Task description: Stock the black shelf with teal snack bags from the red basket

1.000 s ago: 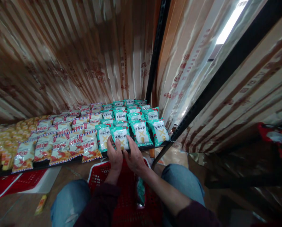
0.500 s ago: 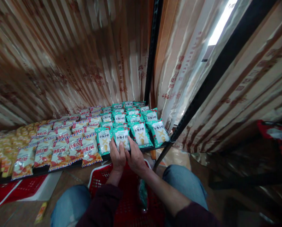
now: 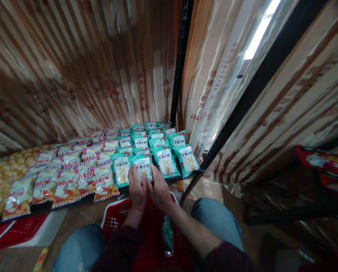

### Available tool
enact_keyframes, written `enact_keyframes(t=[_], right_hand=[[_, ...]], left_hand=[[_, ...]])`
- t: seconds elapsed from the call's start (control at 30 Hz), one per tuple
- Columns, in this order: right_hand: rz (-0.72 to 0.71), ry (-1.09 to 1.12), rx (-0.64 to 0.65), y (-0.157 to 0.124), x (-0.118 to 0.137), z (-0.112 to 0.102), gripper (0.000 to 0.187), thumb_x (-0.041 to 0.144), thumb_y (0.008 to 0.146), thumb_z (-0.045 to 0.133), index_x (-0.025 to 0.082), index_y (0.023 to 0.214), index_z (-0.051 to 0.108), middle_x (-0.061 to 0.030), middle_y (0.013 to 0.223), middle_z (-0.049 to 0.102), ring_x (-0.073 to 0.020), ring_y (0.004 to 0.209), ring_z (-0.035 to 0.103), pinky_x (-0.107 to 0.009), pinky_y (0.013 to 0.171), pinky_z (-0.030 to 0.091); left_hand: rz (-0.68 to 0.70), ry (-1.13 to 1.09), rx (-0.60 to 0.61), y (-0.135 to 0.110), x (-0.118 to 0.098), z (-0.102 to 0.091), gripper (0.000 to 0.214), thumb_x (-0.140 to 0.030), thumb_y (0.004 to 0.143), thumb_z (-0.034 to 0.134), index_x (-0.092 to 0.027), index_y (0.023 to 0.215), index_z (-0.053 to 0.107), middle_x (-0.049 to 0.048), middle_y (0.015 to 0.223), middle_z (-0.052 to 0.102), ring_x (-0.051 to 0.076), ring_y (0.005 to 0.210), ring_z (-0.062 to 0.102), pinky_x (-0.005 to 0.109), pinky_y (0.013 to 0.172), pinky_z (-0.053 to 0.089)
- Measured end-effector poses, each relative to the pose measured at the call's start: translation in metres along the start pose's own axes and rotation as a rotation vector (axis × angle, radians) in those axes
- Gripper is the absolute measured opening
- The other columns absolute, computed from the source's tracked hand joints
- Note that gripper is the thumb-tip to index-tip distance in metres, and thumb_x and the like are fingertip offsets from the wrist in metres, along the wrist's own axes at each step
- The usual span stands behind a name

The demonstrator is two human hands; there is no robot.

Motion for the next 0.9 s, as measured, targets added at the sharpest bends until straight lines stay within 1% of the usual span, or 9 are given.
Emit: enact_keyframes(t=[0.13,0.3,0.4,0.47,0.6,0.73,0.83,0.9], right_hand=[[-0.015,-0.04,0.016,0.0,0.001,0.0,0.053,0.02,0.092,0.04,0.011,0.143,0.033,-0.0187,0.138,0.049,-0.0242,0.129,0.046,-0.044,0.104,0.045],[-0.031,-0.075,0.055,-0.003,-0.002,0.002,0.052,0.021,0.092,0.039,0.011,0.143,0.034,-0.0196,0.14,0.046,-0.025,0.131,0.044,-0.044,0.104,0.045],[-0.035,-0.076,0.039,-0.002,-0.006,0.003,0.052,0.022,0.093,0.038,0.011,0.144,0.032,-0.0198,0.14,0.046,-0.0251,0.132,0.042,-0.045,0.104,0.045],[-0.043,-0.073,0.017,-0.001,-0.007,0.004,0.052,0.022,0.094,0.036,0.012,0.145,0.03,-0.0192,0.14,0.046,-0.025,0.133,0.041,-0.046,0.104,0.044],[-0.04,-0.078,-0.011,-0.002,-0.009,0.003,0.05,0.023,0.095,0.037,0.015,0.144,0.033,-0.0182,0.143,0.042,-0.0255,0.134,0.039,-0.047,0.104,0.044],[-0.046,-0.095,-0.015,-0.003,-0.009,0.003,0.049,0.024,0.094,0.04,0.014,0.142,0.037,-0.0187,0.143,0.042,-0.0261,0.133,0.039,-0.048,0.106,0.042],[-0.043,-0.094,-0.014,-0.002,-0.009,0.003,0.047,0.024,0.094,0.04,0.015,0.141,0.039,-0.0181,0.143,0.042,-0.0259,0.134,0.038,-0.048,0.106,0.041],[-0.037,-0.084,-0.013,-0.002,-0.009,0.003,0.046,0.024,0.094,0.038,0.015,0.14,0.041,-0.0176,0.143,0.042,-0.0257,0.134,0.038,-0.049,0.107,0.041]], left_hand=[[0.003,-0.001,0.026,-0.001,0.005,0.006,0.048,-0.03,0.091,0.042,-0.013,0.136,0.039,0.0195,0.133,0.048,0.026,0.127,0.044,0.044,0.105,0.038],[0.033,-0.009,0.063,0.0,0.009,0.009,0.049,-0.033,0.091,0.043,-0.014,0.137,0.039,0.0183,0.132,0.05,0.026,0.127,0.044,0.044,0.104,0.039],[0.054,-0.012,0.047,0.005,0.003,0.009,0.049,-0.032,0.091,0.044,-0.014,0.137,0.038,0.0186,0.131,0.051,0.025,0.125,0.046,0.044,0.103,0.04],[0.038,-0.003,0.026,0.006,-0.002,0.01,0.05,-0.031,0.091,0.044,-0.013,0.137,0.037,0.0194,0.132,0.051,0.026,0.126,0.046,0.044,0.103,0.04],[0.034,0.037,-0.022,0.003,-0.006,0.012,0.05,-0.032,0.092,0.044,-0.013,0.137,0.037,0.0211,0.133,0.049,0.027,0.128,0.045,0.047,0.103,0.039],[0.076,0.05,-0.037,0.0,-0.006,0.009,0.051,-0.032,0.091,0.046,-0.013,0.137,0.038,0.0226,0.139,0.043,0.028,0.131,0.04,0.048,0.105,0.037],[0.096,0.011,-0.04,-0.001,-0.006,0.006,0.053,-0.031,0.091,0.046,-0.014,0.14,0.034,0.0224,0.144,0.036,0.028,0.135,0.034,0.05,0.108,0.033],[0.113,-0.008,-0.018,-0.004,-0.005,0.006,0.056,-0.031,0.091,0.046,-0.014,0.142,0.03,0.0225,0.147,0.031,0.029,0.138,0.03,0.051,0.108,0.031]])
Point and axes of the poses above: each hand's wrist, its own y-axis towards the middle knuckle, its own z-axis out of the palm, x = y × z, the point moved 4 cm from there along y, towards the middle knuckle
